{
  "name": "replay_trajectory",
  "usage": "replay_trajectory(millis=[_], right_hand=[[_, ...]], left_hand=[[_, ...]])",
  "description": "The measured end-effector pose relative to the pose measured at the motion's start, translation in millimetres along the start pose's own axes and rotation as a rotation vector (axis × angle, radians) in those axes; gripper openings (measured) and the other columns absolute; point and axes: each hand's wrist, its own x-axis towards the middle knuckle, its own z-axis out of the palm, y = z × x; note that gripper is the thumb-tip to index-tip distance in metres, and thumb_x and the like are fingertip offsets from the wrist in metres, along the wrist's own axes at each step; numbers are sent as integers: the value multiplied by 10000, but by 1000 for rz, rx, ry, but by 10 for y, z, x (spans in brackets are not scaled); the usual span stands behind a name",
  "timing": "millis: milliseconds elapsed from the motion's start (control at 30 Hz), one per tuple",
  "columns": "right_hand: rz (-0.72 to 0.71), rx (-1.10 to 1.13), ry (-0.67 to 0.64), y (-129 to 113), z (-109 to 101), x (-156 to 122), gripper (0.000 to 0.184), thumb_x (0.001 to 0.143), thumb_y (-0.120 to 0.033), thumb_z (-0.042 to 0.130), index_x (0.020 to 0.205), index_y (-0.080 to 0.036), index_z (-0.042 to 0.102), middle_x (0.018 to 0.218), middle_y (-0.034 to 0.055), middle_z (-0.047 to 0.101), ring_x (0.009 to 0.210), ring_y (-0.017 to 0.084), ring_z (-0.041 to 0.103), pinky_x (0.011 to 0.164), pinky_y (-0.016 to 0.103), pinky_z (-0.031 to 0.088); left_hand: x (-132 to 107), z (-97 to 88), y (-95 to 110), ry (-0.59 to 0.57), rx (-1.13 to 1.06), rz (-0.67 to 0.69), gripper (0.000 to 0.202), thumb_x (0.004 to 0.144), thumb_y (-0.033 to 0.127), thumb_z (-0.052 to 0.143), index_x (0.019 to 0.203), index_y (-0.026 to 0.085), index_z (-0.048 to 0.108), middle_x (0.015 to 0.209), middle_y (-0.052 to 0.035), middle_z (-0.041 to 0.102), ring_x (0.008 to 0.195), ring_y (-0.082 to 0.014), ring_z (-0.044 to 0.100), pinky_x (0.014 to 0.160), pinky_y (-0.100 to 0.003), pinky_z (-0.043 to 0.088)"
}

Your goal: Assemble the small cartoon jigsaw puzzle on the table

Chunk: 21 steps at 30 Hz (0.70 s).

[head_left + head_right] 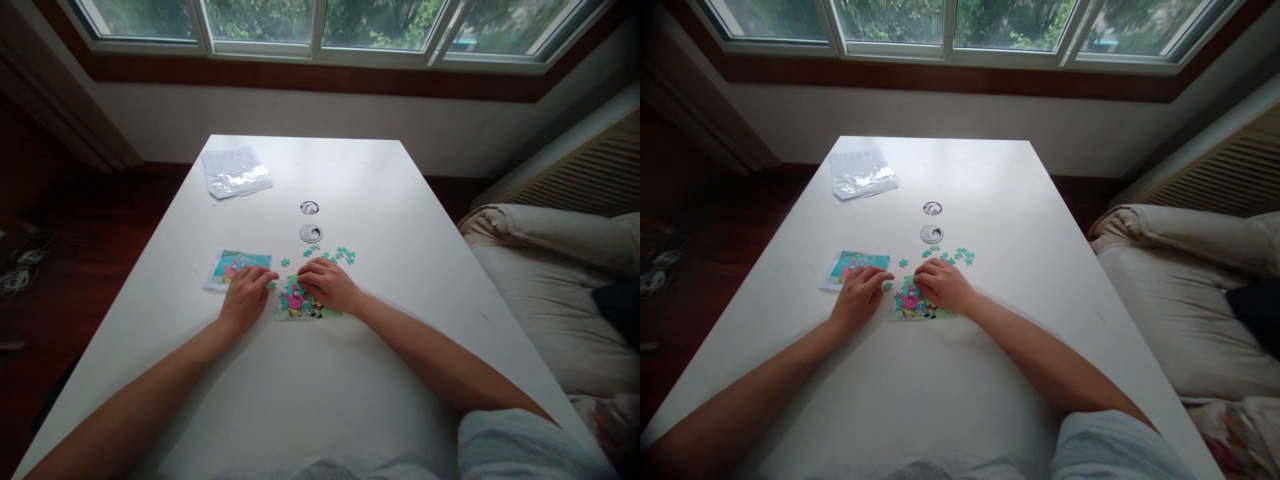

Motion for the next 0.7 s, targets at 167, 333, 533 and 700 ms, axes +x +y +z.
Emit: replay_trajectory(millis=[167,333,533,700], right_hand=[[9,0,-15,5,-7,-5,173,1016,-283,580,1092,-225,724,1130,93,741,1109,232,621,989,415,507],[15,-11,-21,-7,-4,-9,174,1017,-280,577,1091,-223,723,1135,90,740,1113,233,620,988,414,502],[-3,-24,-36,-23,11,-13,186,1025,-294,564,1109,-230,717,1152,91,739,1126,238,619,990,421,491],[-13,-37,-41,-43,27,-27,194,1019,-285,573,1146,-230,709,1185,95,734,1146,240,618,993,425,485]], left_hand=[[10,-8,33,0,59,-57,129,954,335,651,1011,230,701,1058,-82,669,1031,-292,584,983,-484,439],[16,16,-9,-29,39,-31,159,1000,307,590,1038,254,735,1025,-73,689,1017,-279,589,948,-462,451],[13,51,-63,-17,-89,60,288,1021,177,509,1222,262,696,1192,-53,721,1145,-247,595,1046,-452,431],[4,46,-53,35,-33,-18,182,982,219,589,1104,242,723,1140,-61,720,1107,-270,599,1023,-465,436]])
